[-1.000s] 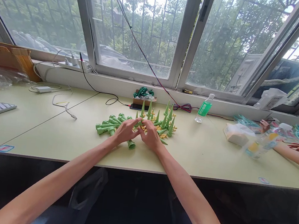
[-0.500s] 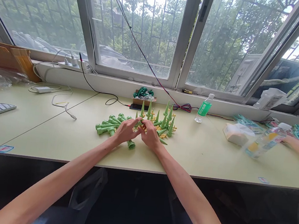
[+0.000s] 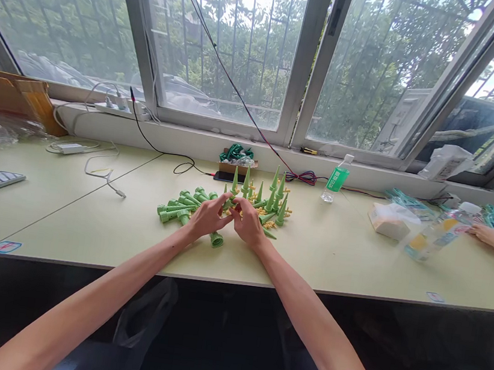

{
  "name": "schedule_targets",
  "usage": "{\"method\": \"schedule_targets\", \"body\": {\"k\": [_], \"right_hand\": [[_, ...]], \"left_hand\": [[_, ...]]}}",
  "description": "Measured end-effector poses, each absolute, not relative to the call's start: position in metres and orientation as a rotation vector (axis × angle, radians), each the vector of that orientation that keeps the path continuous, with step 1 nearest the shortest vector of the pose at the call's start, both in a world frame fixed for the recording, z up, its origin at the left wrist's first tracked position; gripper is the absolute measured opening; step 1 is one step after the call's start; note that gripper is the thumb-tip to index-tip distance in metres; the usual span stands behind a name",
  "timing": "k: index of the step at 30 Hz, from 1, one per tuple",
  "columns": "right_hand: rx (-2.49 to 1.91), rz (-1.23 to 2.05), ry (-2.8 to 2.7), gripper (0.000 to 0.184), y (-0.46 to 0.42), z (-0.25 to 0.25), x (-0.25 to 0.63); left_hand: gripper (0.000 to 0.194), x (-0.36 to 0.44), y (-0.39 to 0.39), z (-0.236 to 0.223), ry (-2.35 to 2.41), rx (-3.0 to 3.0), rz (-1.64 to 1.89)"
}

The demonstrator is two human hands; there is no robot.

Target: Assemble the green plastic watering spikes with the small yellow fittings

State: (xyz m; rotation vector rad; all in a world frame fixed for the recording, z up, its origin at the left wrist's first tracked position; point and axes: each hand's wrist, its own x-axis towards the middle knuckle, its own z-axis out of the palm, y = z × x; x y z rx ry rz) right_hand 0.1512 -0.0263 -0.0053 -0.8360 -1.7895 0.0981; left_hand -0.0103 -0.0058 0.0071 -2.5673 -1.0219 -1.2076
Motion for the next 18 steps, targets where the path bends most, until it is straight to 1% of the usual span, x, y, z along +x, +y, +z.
{"method": "schedule_targets", "body": {"k": [7,12,18], "right_hand": [[-0.838,0.112,-1.778,0.014,-0.0268,-0.0053,0.1505],[-0.850,0.117,-1.770,0.014,-0.0271,-0.0051,0.1498],[-0.824,0.145,-1.783,0.017,-0.0274,-0.0049,0.1499]], "left_hand": [[0.055,-0.0084,-0.0079,0.0090,-1.066,-2.622,-1.276],[0.045,-0.0080,-0.0072,0.0081,-1.058,-2.653,-1.310],[0.043,-0.0077,-0.0082,0.0085,-1.057,-2.668,-1.377]]}}
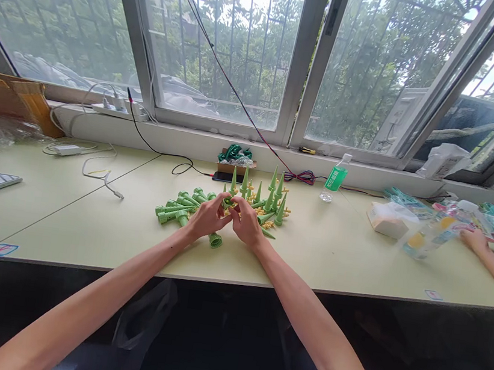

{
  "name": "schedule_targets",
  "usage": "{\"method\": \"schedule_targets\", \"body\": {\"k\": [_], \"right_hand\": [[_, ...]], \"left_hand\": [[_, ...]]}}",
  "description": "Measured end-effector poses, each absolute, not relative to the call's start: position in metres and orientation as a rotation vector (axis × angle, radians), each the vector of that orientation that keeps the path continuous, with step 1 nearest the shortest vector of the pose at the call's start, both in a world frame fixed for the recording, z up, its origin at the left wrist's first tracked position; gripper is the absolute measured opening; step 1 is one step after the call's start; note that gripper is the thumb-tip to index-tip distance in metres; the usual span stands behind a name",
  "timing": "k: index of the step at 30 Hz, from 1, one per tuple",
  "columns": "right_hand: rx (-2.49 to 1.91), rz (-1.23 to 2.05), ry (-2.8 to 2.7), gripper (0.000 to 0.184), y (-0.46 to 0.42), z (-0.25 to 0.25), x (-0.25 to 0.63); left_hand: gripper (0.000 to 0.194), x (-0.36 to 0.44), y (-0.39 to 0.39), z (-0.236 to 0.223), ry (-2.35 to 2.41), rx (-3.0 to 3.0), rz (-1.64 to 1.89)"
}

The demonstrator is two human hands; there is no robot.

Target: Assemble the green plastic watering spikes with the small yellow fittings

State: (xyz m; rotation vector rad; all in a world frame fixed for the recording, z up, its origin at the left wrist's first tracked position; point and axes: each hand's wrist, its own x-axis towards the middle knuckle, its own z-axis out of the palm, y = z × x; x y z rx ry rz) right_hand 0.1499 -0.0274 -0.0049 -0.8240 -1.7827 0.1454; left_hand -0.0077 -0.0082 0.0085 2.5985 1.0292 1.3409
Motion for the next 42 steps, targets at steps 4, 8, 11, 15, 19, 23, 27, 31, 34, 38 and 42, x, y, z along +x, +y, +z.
{"method": "schedule_targets", "body": {"k": [4,8,11,15,19,23,27,31,34,38,42], "right_hand": [[-0.791,0.167,-1.789,0.018,-0.0261,-0.0068,0.1502],[-0.778,0.197,-1.784,0.020,-0.0252,-0.0084,0.1504],[-0.778,0.202,-1.778,0.022,-0.0249,-0.0088,0.1506],[-0.771,0.208,-1.788,0.024,-0.0245,-0.0091,0.1512],[-0.763,0.218,-1.796,0.024,-0.0250,-0.0090,0.1519],[-0.765,0.233,-1.797,0.024,-0.0258,-0.0085,0.1522],[-0.766,0.253,-1.784,0.024,-0.0265,-0.0080,0.1519],[-0.769,0.270,-1.788,0.024,-0.0277,-0.0078,0.1517],[-0.760,0.270,-1.785,0.024,-0.0289,-0.0069,0.1511],[-0.746,0.282,-1.777,0.022,-0.0311,-0.0042,0.1496],[-0.732,0.280,-1.777,0.022,-0.0334,-0.0015,0.1483]], "left_hand": [[0.041,-0.0076,-0.0078,0.0080,1.024,2.563,1.347],[0.041,-0.0074,-0.0071,0.0072,1.012,2.520,1.342],[0.040,-0.0072,-0.0070,0.0071,1.008,2.497,1.347],[0.041,-0.0075,-0.0071,0.0067,0.997,2.485,1.357],[0.040,-0.0083,-0.0061,0.0052,0.979,2.483,1.369],[0.040,-0.0084,-0.0053,0.0038,0.991,2.492,1.403],[0.039,-0.0081,-0.0064,0.0041,1.012,2.495,1.416],[0.038,-0.0081,-0.0076,0.0051,1.011,2.497,1.396],[0.036,-0.0080,-0.0078,0.0057,0.998,2.506,1.400],[0.032,-0.0075,-0.0083,0.0063,0.959,2.522,1.409],[0.029,-0.0075,-0.0089,0.0064,0.922,2.528,1.414]]}}
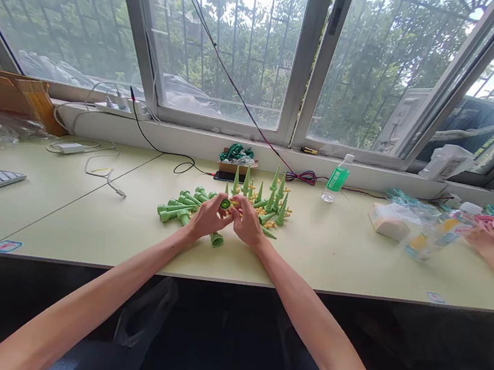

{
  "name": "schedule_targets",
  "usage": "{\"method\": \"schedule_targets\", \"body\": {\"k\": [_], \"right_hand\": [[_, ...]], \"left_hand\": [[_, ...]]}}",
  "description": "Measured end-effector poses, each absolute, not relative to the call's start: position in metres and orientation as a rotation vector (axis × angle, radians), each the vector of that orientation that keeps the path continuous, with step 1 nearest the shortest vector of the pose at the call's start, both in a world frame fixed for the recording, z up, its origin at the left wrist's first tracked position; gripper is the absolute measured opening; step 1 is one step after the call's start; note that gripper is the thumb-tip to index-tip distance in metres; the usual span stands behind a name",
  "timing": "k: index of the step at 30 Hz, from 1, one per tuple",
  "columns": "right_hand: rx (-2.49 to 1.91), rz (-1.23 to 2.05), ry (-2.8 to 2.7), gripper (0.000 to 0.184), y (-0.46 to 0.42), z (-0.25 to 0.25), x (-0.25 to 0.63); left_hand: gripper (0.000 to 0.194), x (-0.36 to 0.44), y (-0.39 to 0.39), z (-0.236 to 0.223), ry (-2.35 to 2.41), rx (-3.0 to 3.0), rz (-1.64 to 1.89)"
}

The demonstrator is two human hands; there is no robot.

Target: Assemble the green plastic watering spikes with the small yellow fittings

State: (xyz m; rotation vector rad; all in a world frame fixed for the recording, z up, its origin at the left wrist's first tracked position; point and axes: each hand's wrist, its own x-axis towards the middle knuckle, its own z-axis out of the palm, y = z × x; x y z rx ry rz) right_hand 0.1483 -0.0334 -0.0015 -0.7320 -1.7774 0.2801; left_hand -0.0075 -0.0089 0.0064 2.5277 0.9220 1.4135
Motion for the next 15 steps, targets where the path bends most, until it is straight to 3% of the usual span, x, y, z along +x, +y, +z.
{"method": "schedule_targets", "body": {"k": [15], "right_hand": [[-0.749,0.296,-1.773,0.022,-0.0339,-0.0021,0.1475]], "left_hand": [[0.020,-0.0050,-0.0130,0.0081,0.934,2.641,1.480]]}}
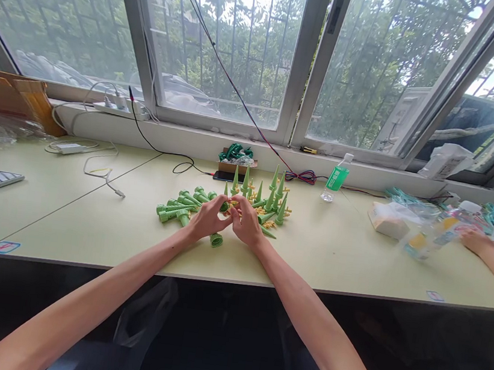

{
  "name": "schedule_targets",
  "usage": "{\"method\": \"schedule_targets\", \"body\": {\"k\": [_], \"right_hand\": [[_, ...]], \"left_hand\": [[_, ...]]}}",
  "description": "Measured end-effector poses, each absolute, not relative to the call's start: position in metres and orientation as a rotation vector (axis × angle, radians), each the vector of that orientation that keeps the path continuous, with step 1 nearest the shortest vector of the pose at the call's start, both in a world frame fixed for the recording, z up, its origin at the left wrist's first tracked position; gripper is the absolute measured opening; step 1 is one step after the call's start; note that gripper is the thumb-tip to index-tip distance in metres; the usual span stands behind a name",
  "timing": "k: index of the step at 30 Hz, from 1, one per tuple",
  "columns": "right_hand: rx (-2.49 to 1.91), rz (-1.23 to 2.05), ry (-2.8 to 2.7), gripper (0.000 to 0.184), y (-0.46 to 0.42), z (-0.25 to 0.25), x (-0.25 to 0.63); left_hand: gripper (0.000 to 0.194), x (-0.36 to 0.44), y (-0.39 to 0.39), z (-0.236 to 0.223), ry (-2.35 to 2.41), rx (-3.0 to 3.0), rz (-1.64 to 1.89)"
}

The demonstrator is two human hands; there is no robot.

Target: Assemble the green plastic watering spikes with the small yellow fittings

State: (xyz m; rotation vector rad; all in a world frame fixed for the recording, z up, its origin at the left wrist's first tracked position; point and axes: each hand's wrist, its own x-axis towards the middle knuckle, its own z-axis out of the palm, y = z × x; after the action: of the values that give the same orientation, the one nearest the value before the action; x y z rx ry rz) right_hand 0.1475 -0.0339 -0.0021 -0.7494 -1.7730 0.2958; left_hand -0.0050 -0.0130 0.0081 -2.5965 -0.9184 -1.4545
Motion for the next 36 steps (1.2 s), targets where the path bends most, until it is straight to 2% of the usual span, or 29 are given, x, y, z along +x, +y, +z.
{"method": "schedule_targets", "body": {"k": [10,17,27,36], "right_hand": [[-0.811,0.232,-1.739,0.021,-0.036,0.001,0.146],[-0.854,0.169,-1.724,0.026,-0.033,0.000,0.148],[-1.049,0.361,-1.594,0.034,-0.030,0.003,0.153],[-1.014,0.500,-1.527,0.028,-0.029,0.001,0.157]], "left_hand": [[0.027,-0.006,-0.009,0.005,-0.973,-2.619,-1.480],[0.034,-0.007,-0.008,0.007,-0.944,-2.573,-1.615],[0.035,-0.008,-0.015,0.014,-0.817,-2.630,-1.695],[0.027,-0.009,-0.014,0.017,-0.814,-2.650,-1.684]]}}
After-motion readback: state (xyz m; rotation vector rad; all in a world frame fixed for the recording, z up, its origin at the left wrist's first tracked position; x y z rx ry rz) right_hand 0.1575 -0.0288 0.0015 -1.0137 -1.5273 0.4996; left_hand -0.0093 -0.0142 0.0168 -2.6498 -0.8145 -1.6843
